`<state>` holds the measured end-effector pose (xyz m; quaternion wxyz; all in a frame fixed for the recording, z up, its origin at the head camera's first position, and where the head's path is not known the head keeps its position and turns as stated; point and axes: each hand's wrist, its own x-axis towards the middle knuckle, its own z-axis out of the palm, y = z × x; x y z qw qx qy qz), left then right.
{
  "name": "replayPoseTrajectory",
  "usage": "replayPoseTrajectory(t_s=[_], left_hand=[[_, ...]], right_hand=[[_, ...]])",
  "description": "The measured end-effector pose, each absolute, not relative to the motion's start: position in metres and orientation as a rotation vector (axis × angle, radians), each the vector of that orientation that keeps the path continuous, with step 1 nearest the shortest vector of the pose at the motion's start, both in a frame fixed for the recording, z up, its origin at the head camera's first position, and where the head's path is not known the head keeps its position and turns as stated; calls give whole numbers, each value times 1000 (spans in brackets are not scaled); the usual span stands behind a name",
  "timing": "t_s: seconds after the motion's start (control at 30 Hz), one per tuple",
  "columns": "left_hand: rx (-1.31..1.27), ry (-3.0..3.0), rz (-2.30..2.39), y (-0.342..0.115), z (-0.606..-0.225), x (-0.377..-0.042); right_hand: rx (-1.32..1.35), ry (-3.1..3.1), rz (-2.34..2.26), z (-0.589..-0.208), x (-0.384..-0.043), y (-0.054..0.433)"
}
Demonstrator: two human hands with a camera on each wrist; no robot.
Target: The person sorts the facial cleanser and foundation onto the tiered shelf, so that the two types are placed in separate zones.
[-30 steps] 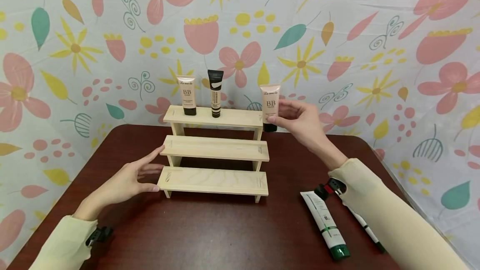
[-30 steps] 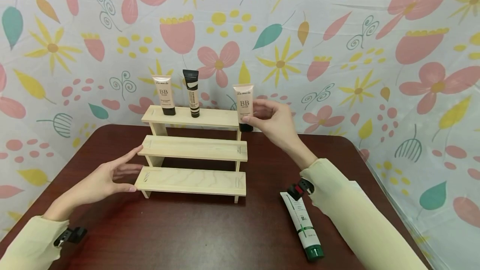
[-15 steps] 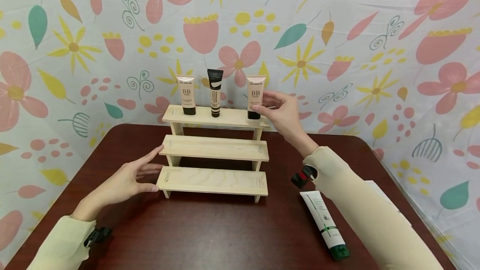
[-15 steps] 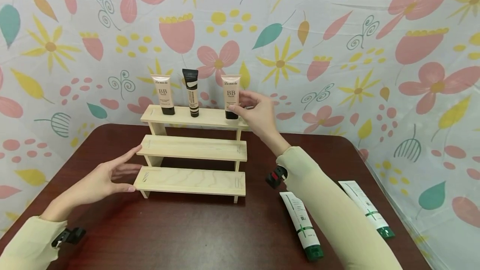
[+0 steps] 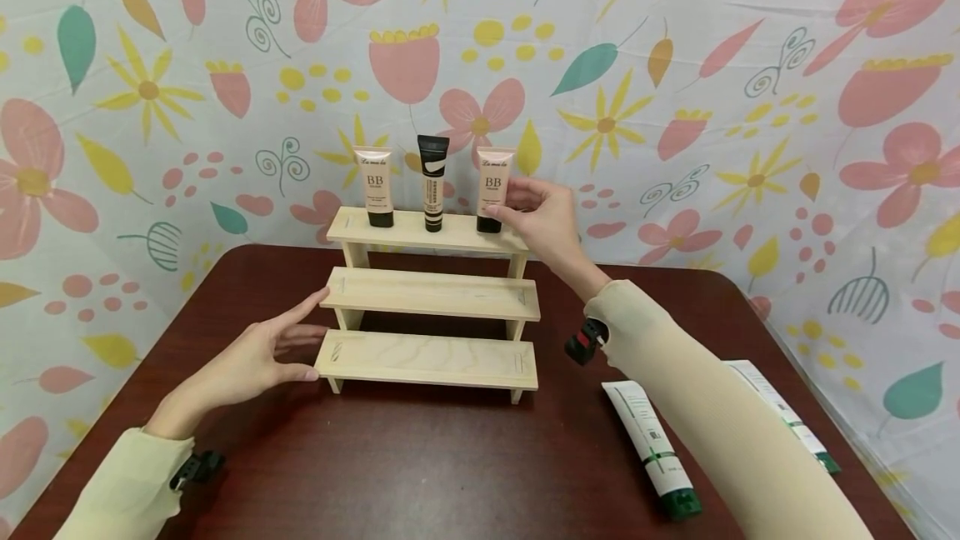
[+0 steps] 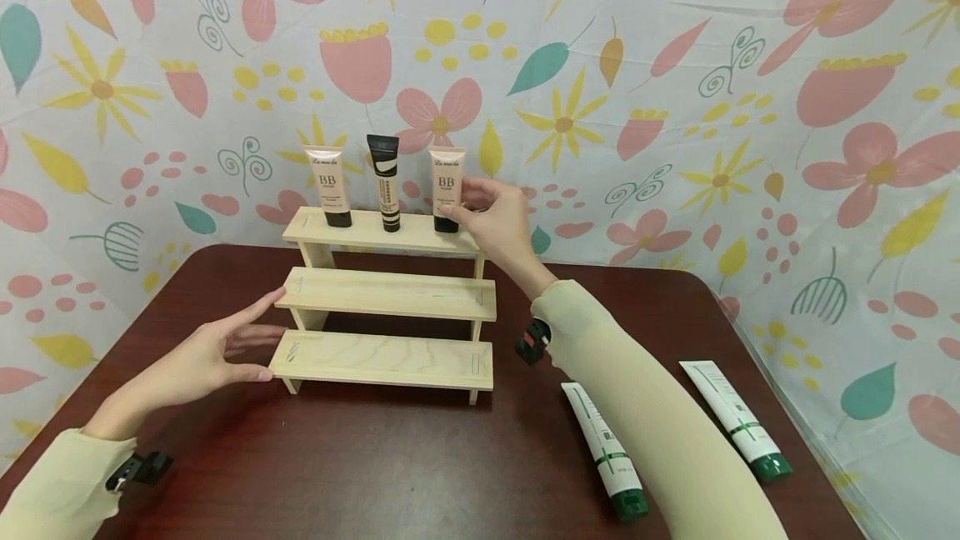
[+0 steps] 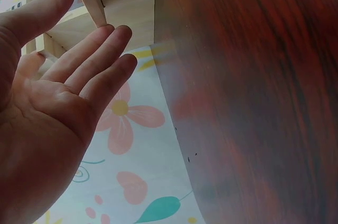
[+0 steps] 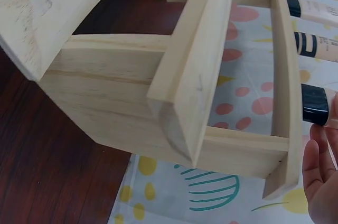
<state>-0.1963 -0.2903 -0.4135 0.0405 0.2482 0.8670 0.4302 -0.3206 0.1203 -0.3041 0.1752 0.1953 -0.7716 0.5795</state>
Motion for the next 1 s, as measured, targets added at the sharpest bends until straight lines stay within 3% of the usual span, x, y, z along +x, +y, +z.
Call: replayPoseTrajectory(t_s=[1.0], left_hand=[[750, 2663, 1306, -291, -414, -197]], right_hand=[[550, -2223, 1571, -310, -322, 114]])
